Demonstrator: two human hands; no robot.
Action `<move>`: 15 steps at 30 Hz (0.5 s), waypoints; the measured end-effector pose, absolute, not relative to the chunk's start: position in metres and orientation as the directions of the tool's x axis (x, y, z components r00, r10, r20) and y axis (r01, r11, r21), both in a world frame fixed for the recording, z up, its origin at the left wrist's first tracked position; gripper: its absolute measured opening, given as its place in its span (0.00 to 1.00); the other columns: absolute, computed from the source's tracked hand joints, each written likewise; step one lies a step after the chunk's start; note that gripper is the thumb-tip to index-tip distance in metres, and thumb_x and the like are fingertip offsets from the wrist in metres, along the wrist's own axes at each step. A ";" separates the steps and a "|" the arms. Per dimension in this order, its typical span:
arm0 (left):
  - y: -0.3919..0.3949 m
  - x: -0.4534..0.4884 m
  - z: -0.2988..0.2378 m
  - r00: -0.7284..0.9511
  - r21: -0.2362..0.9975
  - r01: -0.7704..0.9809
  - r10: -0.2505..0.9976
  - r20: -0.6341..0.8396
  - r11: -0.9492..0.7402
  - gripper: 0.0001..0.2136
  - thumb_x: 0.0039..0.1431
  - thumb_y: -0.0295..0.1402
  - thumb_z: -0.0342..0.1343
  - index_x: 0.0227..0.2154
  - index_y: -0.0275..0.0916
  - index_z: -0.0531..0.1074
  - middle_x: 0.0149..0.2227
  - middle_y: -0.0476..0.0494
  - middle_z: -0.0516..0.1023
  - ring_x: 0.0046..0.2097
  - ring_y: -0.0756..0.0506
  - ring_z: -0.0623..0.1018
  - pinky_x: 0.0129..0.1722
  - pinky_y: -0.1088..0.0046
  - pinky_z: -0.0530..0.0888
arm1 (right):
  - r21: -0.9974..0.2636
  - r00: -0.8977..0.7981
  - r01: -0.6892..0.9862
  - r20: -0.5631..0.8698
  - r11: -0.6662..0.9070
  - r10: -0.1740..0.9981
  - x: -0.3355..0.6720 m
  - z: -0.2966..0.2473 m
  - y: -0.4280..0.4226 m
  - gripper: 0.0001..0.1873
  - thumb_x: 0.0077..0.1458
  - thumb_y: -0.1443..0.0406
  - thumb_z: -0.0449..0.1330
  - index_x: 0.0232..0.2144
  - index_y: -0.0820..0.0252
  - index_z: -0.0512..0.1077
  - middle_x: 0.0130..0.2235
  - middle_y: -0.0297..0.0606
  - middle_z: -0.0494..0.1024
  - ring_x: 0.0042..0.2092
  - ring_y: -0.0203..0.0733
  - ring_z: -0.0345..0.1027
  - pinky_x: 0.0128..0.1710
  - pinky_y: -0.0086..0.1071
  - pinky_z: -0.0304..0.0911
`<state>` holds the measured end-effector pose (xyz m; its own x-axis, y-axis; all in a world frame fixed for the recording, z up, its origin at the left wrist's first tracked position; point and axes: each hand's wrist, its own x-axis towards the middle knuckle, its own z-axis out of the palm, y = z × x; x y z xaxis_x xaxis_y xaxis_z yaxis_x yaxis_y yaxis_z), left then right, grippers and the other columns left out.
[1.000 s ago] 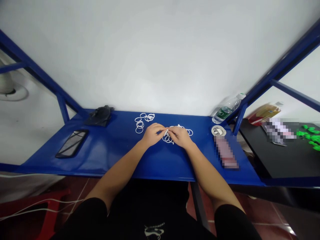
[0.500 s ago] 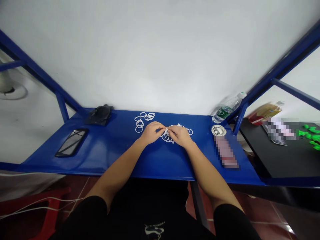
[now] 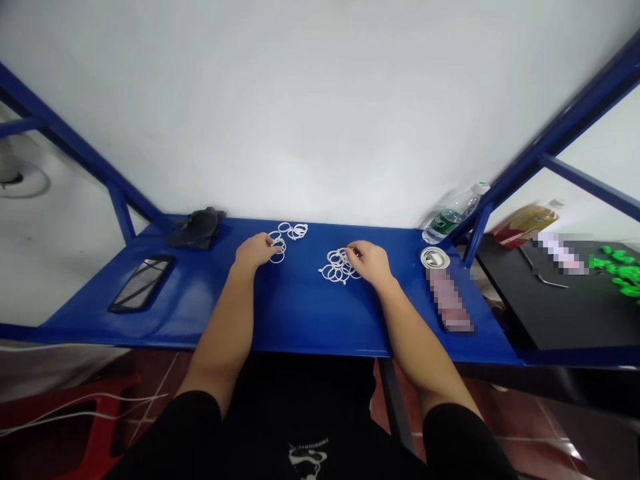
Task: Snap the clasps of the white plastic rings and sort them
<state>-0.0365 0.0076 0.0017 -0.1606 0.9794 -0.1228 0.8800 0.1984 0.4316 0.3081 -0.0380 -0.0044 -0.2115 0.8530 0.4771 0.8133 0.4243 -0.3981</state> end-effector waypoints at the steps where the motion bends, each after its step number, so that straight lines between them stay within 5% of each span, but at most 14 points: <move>1: 0.007 -0.035 0.001 -0.153 0.421 0.884 0.977 -0.150 0.203 0.13 0.60 0.44 0.65 0.41 0.42 0.75 0.43 0.41 0.82 0.48 0.38 0.80 0.48 0.62 0.72 | -0.399 -0.220 0.810 0.472 0.430 0.854 0.307 -0.004 -0.038 0.12 0.65 0.59 0.59 0.40 0.56 0.81 0.37 0.39 0.85 0.37 0.45 0.78 0.37 0.35 0.67; 8: 0.007 -0.032 0.001 -0.064 0.442 0.890 0.992 -0.112 0.108 0.05 0.58 0.34 0.67 0.37 0.43 0.80 0.44 0.40 0.84 0.48 0.37 0.82 0.47 0.61 0.75 | -0.405 -0.264 0.788 0.458 0.464 0.849 0.306 -0.005 -0.039 0.12 0.66 0.59 0.59 0.39 0.56 0.81 0.38 0.39 0.85 0.36 0.44 0.78 0.37 0.35 0.67; 15: -0.004 0.005 0.005 0.160 0.731 0.614 0.954 0.254 -0.298 0.08 0.59 0.33 0.66 0.42 0.43 0.82 0.39 0.44 0.85 0.38 0.45 0.82 0.43 0.67 0.77 | -0.423 -0.307 0.741 0.477 0.521 0.824 0.302 -0.008 -0.042 0.13 0.68 0.57 0.58 0.45 0.55 0.80 0.40 0.40 0.85 0.34 0.42 0.77 0.36 0.35 0.68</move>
<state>0.0045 -0.0040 0.0048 0.1601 0.9538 0.2543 0.6141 -0.2979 0.7308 0.3017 -0.0420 -0.0075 -0.3067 0.8235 0.4772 0.7415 0.5211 -0.4228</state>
